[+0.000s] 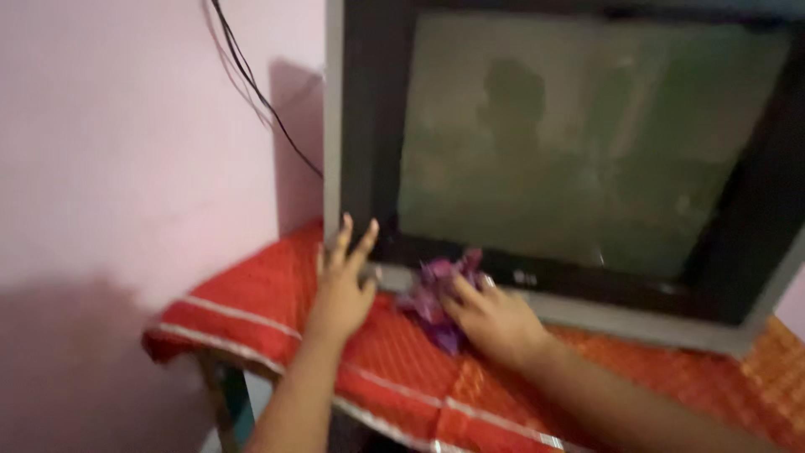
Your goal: The person wipes the screen and bezel of a CRT television using a patterned cloth. They repeatedly rub the surface and edges, occasionally adjusting the cloth, and continue cleaning the same areas throughout the clip.
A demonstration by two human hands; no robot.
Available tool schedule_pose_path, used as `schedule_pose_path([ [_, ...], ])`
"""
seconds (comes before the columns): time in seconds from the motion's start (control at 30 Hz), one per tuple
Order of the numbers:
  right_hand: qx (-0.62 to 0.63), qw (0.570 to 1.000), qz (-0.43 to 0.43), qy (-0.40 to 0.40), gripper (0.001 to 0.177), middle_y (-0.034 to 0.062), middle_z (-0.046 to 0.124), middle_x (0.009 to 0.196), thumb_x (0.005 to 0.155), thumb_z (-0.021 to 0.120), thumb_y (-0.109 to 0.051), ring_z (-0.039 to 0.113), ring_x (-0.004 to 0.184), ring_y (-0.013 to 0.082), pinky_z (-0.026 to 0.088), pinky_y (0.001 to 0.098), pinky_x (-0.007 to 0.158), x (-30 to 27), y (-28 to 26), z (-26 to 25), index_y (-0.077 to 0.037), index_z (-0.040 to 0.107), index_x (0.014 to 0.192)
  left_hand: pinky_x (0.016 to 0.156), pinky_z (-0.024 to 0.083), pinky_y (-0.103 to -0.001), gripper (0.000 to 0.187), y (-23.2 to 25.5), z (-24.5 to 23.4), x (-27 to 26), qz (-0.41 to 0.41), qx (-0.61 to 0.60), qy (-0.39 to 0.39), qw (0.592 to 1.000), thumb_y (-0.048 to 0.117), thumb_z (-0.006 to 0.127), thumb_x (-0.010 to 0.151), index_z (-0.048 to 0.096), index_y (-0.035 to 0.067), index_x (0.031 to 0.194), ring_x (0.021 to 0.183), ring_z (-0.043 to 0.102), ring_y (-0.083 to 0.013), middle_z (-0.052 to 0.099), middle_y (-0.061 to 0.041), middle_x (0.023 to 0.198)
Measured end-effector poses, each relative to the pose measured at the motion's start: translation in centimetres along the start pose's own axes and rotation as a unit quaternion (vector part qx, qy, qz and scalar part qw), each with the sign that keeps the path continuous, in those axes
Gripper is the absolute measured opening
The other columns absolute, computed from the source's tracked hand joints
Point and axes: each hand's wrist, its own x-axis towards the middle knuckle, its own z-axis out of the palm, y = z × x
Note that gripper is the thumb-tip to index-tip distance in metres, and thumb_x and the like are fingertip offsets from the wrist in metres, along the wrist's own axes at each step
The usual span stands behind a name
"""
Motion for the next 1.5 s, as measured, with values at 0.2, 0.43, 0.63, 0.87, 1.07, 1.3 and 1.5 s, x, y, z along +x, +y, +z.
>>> schedule_pose_path([
  [0.2,0.047,0.998,-0.015,0.048,0.034,0.0131,0.056,0.13,0.082,0.063,-0.015,0.069,0.095,0.0308,0.062,0.0394,0.06,4.7,-1.9,2.1,-0.008,0.068,0.115,0.124,0.02,-0.057,0.051,-1.3,1.1,-0.1,0.037,-0.002,0.034,0.999,0.034,0.053,0.106,0.044,0.03,0.156,0.154,0.029,-0.0347,0.026,-0.016,0.169],
  [0.43,0.058,0.994,0.017,0.089,0.03,0.0122,0.056,0.136,0.085,0.062,-0.018,0.069,0.098,0.0362,0.063,0.0414,0.061,8.8,-5.0,2.6,-0.009,0.069,0.114,0.125,0.018,-0.054,0.047,-1.8,0.9,0.2,0.024,-0.018,0.015,0.999,0.036,0.043,0.109,0.047,0.031,0.155,0.154,0.029,-0.0331,0.026,-0.015,0.17],
  [0.63,0.052,0.999,0.01,0.012,0.039,0.0111,0.055,0.134,0.087,0.062,-0.017,0.068,0.104,0.0323,0.063,0.0427,0.069,2.2,-0.6,0.4,-0.012,0.066,0.125,0.124,0.017,-0.055,0.048,-1.3,0.6,0.0,0.017,-0.019,0.008,1.0,0.04,0.042,0.109,0.046,0.03,0.156,0.155,0.028,-0.0337,0.025,-0.014,0.169],
  [0.87,-0.004,0.99,0.049,-0.133,0.068,0.0079,0.051,0.14,0.072,0.07,-0.025,0.063,0.118,0.0317,0.063,0.0405,0.078,-8.1,5.9,-3.8,-0.021,0.06,0.139,0.124,0.018,-0.055,0.072,-0.8,0.3,0.0,0.008,0.01,0.002,1.0,0.048,0.068,0.092,0.042,0.032,0.157,0.153,0.026,-0.0371,0.02,-0.012,0.172],
  [1.07,-0.046,0.986,0.074,-0.143,0.062,0.0088,0.052,0.134,0.08,0.065,-0.017,0.062,0.114,0.0338,0.063,0.0414,0.07,-11.7,8.1,-4.8,-0.021,0.06,0.142,0.125,0.017,-0.06,0.099,0.6,-0.4,-0.1,0.034,0.028,0.001,0.999,0.05,0.081,0.077,0.032,0.031,0.161,0.156,0.024,-0.0366,0.016,-0.014,0.172],
  [1.3,0.023,0.998,0.033,-0.041,0.038,0.008,0.054,0.133,0.082,0.065,-0.02,0.065,0.107,0.0327,0.062,0.0415,0.067,-8.2,5.9,-2.5,-0.019,0.07,0.119,0.114,0.024,-0.065,0.113,8.8,-0.4,0.6,-0.082,0.097,-0.01,0.992,0.04,0.092,0.059,0.038,0.017,0.156,0.15,0.011,-0.0438,0.015,-0.01,0.171],
  [1.5,0.045,0.996,0.014,0.069,0.036,0.0138,0.057,0.132,0.084,0.064,-0.018,0.068,0.092,0.0319,0.06,0.0397,0.058,-4.3,3.5,-0.9,-0.017,0.071,0.12,0.118,0.033,-0.057,0.076,14.6,5.2,2.7,0.098,0.085,0.047,0.99,0.027,0.08,0.085,0.047,0.008,0.151,0.156,0.025,-0.0352,0.025,-0.009,0.171],
])
